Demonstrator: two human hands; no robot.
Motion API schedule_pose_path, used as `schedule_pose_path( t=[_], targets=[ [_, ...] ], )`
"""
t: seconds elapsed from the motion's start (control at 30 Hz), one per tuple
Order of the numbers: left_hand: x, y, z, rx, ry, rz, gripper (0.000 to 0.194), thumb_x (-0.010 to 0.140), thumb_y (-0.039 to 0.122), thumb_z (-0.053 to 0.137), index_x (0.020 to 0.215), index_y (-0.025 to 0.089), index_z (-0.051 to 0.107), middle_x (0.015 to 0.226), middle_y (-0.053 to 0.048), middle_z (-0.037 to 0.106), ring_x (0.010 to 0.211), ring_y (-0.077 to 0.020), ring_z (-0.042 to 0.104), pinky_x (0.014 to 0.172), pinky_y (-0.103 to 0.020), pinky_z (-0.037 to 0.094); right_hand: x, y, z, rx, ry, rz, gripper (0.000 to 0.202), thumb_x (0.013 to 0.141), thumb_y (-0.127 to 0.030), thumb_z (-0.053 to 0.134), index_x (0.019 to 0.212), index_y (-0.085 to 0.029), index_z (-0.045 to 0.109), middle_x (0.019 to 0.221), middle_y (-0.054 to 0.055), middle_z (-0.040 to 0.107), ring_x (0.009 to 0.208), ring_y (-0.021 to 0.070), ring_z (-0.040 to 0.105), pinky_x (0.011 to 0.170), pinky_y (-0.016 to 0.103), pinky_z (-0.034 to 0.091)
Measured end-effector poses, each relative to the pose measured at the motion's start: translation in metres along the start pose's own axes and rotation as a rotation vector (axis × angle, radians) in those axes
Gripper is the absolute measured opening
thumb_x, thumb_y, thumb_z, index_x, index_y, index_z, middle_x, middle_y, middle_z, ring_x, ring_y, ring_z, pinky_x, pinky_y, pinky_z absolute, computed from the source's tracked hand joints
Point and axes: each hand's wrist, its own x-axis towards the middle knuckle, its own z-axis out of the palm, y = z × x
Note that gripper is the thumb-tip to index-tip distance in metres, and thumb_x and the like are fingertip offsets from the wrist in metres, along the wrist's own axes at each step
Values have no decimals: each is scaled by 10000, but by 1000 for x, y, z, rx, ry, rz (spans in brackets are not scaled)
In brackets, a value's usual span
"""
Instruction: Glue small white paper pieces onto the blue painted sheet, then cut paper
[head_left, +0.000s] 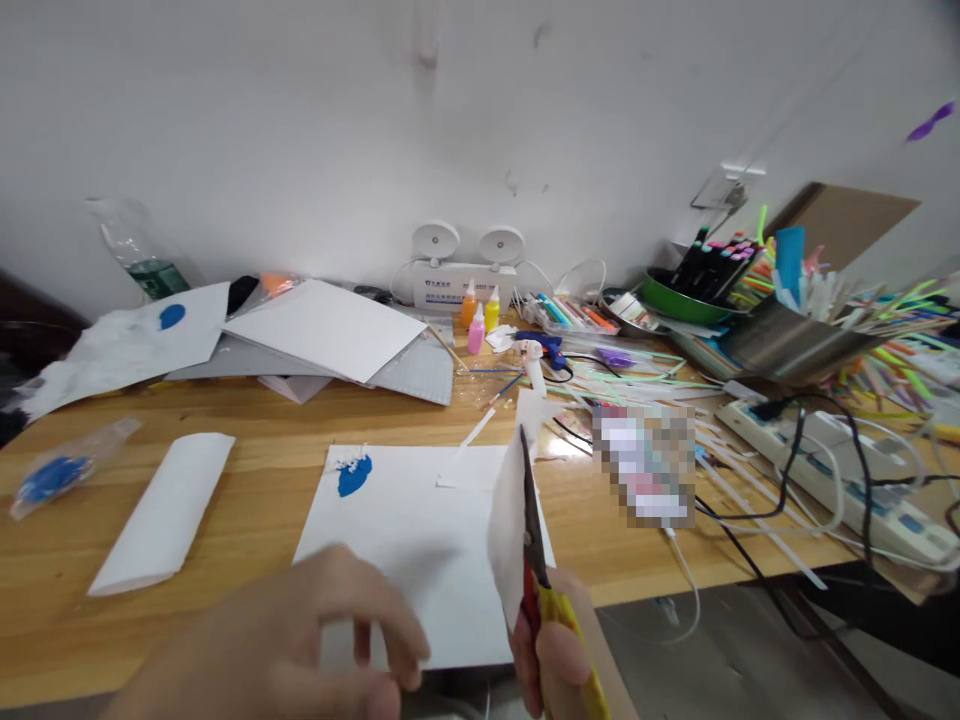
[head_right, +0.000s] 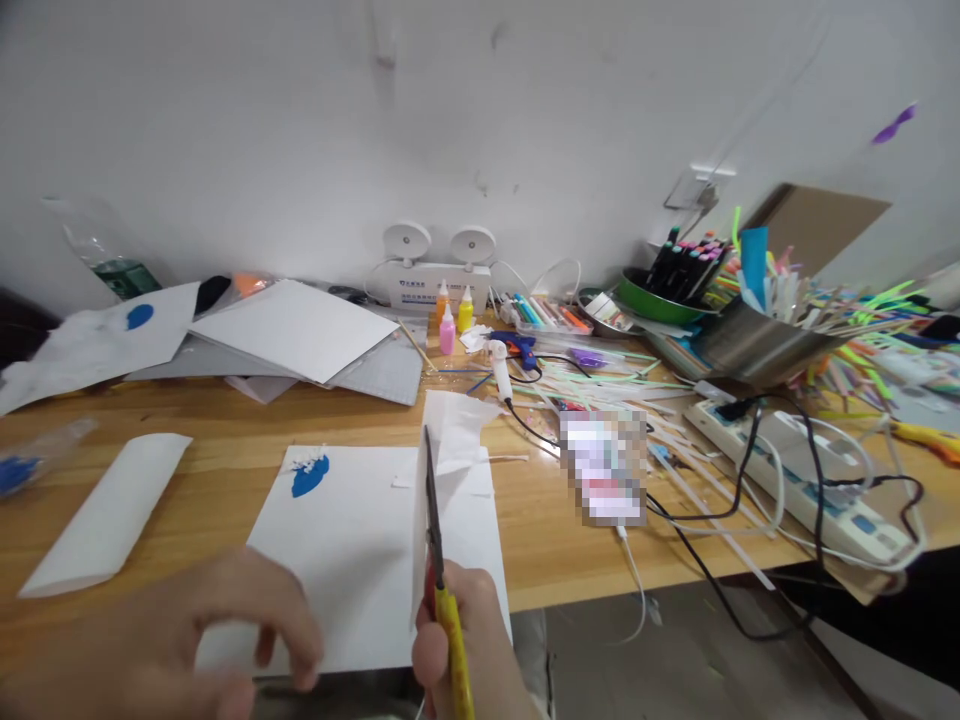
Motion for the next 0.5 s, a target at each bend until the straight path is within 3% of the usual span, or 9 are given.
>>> schedule_pose_path(
  t=[0.07,0.1,0.13,0.2,0.27,0.4,0.5],
  targets=[
    [10,11,-12,-62,278,56,311,795,423,457,921,204,639,828,-35,681,817,-167,585,770,-246,428,0,-1,4,-16,-24,-64,684,443,-851,389,514,-174,459,410,-28,391,348,85,395,316,213,332],
    [18,16,-18,-64,428,100,323,780,400,487,1012,207,603,998,-54,647,956,-189,547,857,-274,391,1,-2,6,-25,-28,-98,693,441,-862,364,498,-176,446,420,-20,393,375,96,413,336,221,351],
    [28,21,-23,-69,492,163,396,761,388,511,1116,213,543,1161,-67,566,1077,-212,479,922,-299,345,1,-3,8,-34,-32,-131,702,435,-872,343,484,-178,438,433,-9,403,408,110,436,366,234,376],
    [49,28,-30,-153,483,341,537,721,425,523,1214,222,461,1275,-56,465,1186,-230,376,978,-307,285,0,-6,10,-49,-38,-169,711,420,-883,327,478,-184,445,462,12,431,469,140,472,425,261,412],
    [65,33,-35,-212,407,442,563,712,450,502,1223,221,451,1171,-54,539,1156,-228,402,979,-317,276,-2,-6,11,-59,-28,-181,699,435,-875,348,505,-190,473,488,29,462,504,161,491,444,274,416],
    [75,39,-39,-127,338,362,357,709,410,539,989,193,581,919,-43,579,913,-194,512,825,-293,379,-9,-1,9,-53,46,-212,682,500,-851,349,597,-201,529,562,45,526,540,168,510,443,274,413],
    [70,40,-39,-101,241,291,233,742,376,540,821,158,569,763,-13,539,734,-137,504,648,-236,401,-10,5,7,-52,39,-220,725,509,-857,320,656,-189,560,585,46,535,556,164,513,466,276,424]
  ],
)
